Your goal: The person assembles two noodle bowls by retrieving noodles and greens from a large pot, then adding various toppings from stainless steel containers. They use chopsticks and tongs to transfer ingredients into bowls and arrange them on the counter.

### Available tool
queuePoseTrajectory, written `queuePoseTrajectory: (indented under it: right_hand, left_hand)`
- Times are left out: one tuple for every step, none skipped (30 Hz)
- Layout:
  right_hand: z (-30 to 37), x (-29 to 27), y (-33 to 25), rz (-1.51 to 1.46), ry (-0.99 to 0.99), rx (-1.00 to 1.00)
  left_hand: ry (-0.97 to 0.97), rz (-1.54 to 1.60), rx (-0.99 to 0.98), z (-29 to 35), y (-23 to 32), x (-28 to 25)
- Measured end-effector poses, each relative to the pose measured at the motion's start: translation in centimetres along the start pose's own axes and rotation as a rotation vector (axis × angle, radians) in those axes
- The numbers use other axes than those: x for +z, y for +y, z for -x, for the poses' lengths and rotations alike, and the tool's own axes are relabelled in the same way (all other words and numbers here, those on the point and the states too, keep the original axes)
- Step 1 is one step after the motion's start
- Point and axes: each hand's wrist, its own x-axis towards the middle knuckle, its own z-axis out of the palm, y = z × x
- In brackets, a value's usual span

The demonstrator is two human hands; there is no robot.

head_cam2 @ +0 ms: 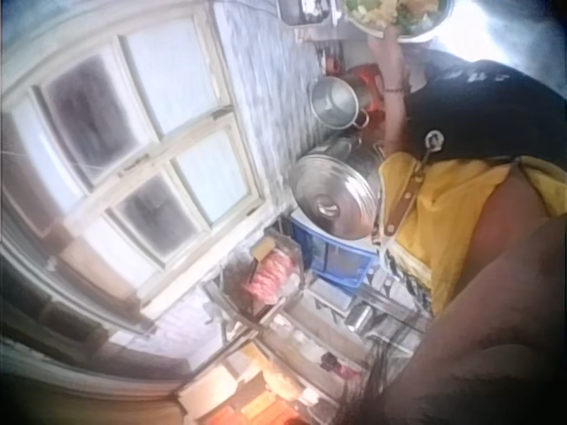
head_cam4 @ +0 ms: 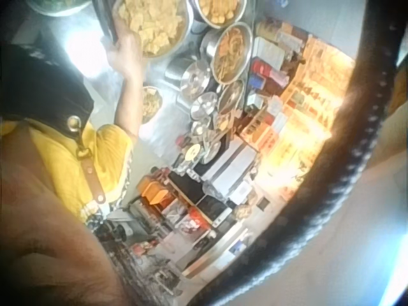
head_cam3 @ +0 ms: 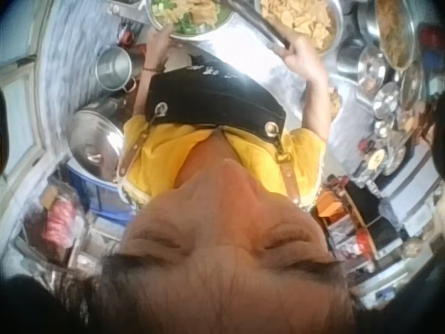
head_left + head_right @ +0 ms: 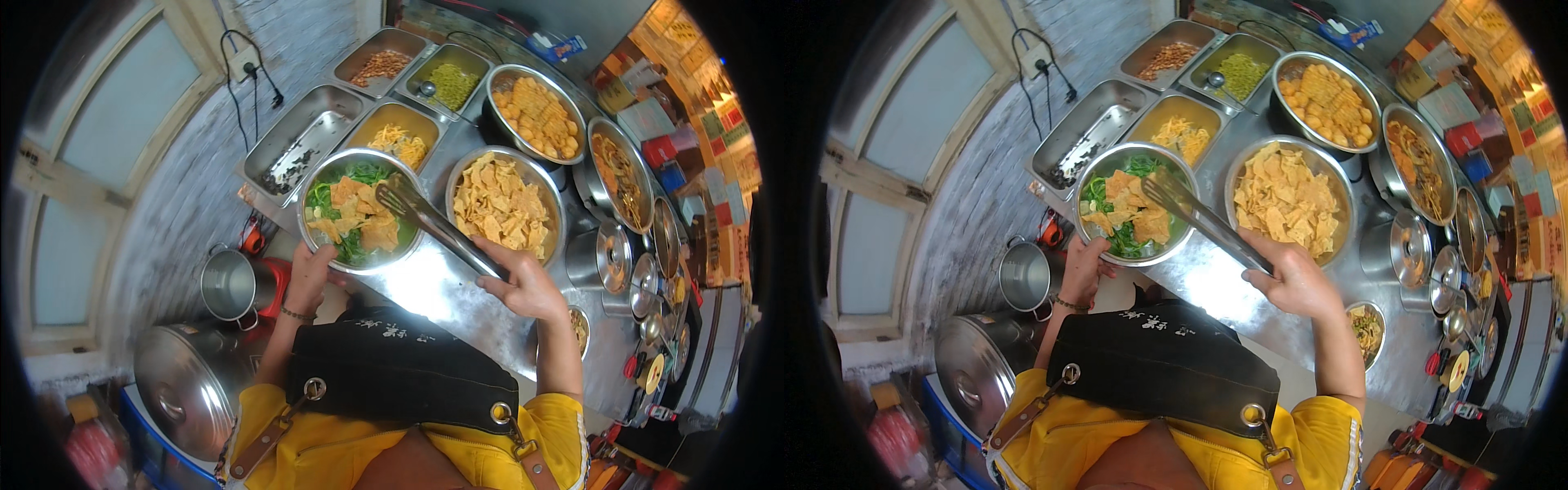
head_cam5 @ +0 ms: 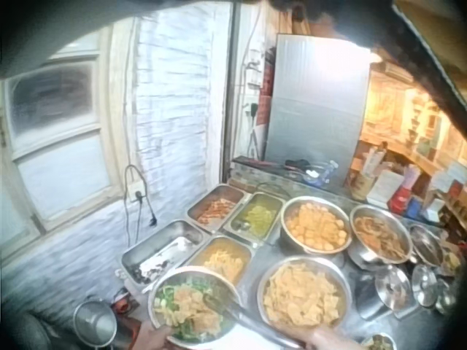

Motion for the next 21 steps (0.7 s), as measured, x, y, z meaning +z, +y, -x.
queuePoseTrajectory:
  right_hand:
    - [-1.0,0.6,0.0,0.046,-0.014,-0.042]
    - [-1.9,0.9,-0.3,0.092,-0.027,-0.084]
    - [-2.4,0.7,-0.9,0.069,-0.035,-0.027]
    - [-2.7,0.7,-1.0,0.066,-0.021,-0.029]
    - [-3.0,0.7,-0.8,0.063,-0.006,-0.029]
    - [-3.3,0.8,-0.9,0.059,0.010,-0.029]
    - [-3.5,0.3,-2.2,0.100,-0.053,-0.004]
    - [-3.7,0.4,-2.5,0.116,-0.065,-0.046]
    - [-3.9,0.6,-2.8,0.132,-0.076,-0.087]
    - [-4.0,0.7,-3.0,0.147,-0.086,-0.127]
    - [-4.2,0.8,-3.3,0.135,-0.126,-0.139]
    - [-4.4,0.9,-3.6,0.122,-0.166,-0.151]
    - [-4.6,0.8,-3.9,0.110,-0.204,-0.162]
    - [-4.8,0.8,-4.0,0.099,-0.186,-0.159]
    - [-5.0,0.6,-4.1,0.087,-0.169,-0.157]
    - [-5.0,0.4,-4.2,0.077,-0.148,-0.148]
    - [-5.2,0.0,-4.7,0.033,-0.117,-0.107]
    - [-5.7,0.2,-4.5,0.080,-0.076,-0.100]
    - [-6.4,0.4,-3.9,0.126,-0.029,-0.087]
    - [-7.2,0.3,-4.6,0.179,-0.047,0.006]
    - [-8.2,0.2,-5.3,0.236,-0.072,0.098]
  left_hand:
    - [0.000,0.022,0.002,0.3,0.3,-0.4]
    - [0.004,0.045,-0.014,0.6,0.4,-0.8]
    - [0.006,0.069,-0.029,0.8,0.4,-1.3]
    - [0.009,0.095,-0.043,1.0,0.5,-1.7]
    - [0.017,0.115,-0.033,1.1,0.4,-2.2]
    - [0.025,0.134,-0.023,1.1,0.1,-2.9]
    - [0.033,0.152,-0.013,1.1,-0.3,-3.5]
    - [0.040,0.161,-0.017,0.9,-0.7,-4.3]
    - [0.045,0.169,-0.020,0.7,-1.2,-5.1]
    - [0.050,0.177,-0.025,0.7,-1.3,-5.6]
    - [0.056,0.186,-0.014,0.7,-1.4,-5.9]
    - [0.062,0.195,-0.005,0.7,-1.4,-6.0]
    - [0.066,0.204,0.007,0.7,-1.3,-6.1]
    - [0.073,0.209,0.009,0.7,-1.2,-6.3]
    - [0.082,0.215,0.012,0.7,-1.1,-6.4]
    - [0.084,0.222,0.012,0.7,-1.0,-6.4]
    - [0.107,0.223,0.014,0.7,-1.0,-6.7]
    - [0.131,0.224,0.016,0.8,-1.0,-7.4]
    - [0.148,0.222,0.017,0.8,-0.9,-8.0]
    - [0.175,0.219,0.029,0.9,-0.8,-8.8]
    - [0.203,0.216,0.040,1.0,-0.8,-9.9]
